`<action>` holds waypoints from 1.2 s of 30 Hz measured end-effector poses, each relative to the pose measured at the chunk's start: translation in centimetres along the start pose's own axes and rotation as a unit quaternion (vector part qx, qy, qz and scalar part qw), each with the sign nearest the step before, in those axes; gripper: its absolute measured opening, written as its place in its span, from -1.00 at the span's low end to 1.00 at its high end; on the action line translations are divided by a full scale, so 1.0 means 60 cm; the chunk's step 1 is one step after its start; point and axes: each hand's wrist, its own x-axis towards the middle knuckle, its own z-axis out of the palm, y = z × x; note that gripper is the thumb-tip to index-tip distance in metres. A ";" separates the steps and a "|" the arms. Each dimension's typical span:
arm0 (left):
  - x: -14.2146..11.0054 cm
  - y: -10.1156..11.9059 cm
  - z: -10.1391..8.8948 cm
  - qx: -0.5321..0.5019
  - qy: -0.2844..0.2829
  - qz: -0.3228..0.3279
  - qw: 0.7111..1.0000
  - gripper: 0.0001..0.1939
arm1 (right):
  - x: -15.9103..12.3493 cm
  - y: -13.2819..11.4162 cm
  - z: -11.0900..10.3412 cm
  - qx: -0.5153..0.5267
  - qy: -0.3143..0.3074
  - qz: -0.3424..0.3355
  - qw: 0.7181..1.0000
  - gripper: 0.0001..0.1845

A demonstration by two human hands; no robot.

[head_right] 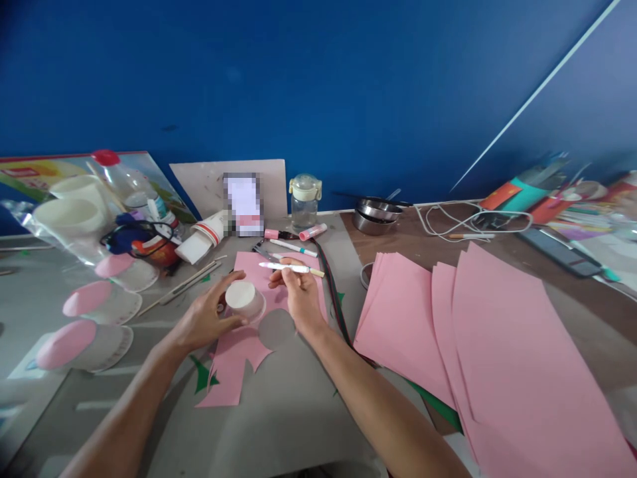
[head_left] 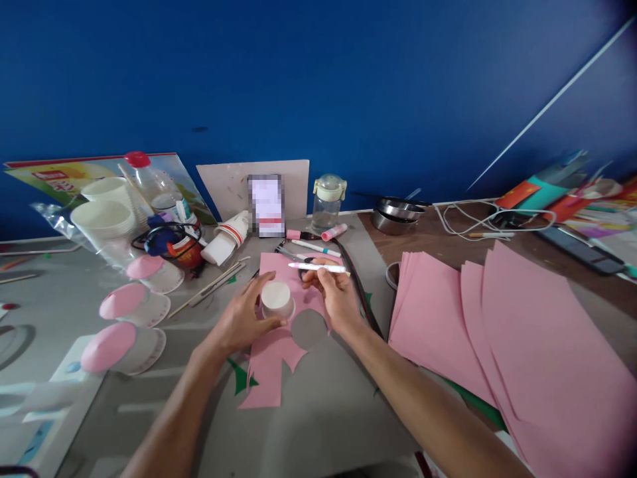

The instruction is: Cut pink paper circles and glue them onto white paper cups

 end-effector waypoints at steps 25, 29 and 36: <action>0.001 -0.007 0.005 -0.007 -0.030 -0.017 0.999 -0.39 | 0.001 0.035 -0.008 0.047 -0.011 0.037 0.998 -0.71; 0.001 -0.008 0.005 0.000 -0.031 -0.018 0.999 -0.39 | 0.002 0.038 -0.011 0.056 -0.020 0.032 0.998 -0.73; 0.001 -0.006 0.006 -0.012 -0.025 -0.019 0.999 -0.41 | 0.004 0.040 -0.013 0.052 -0.015 0.038 0.998 -0.68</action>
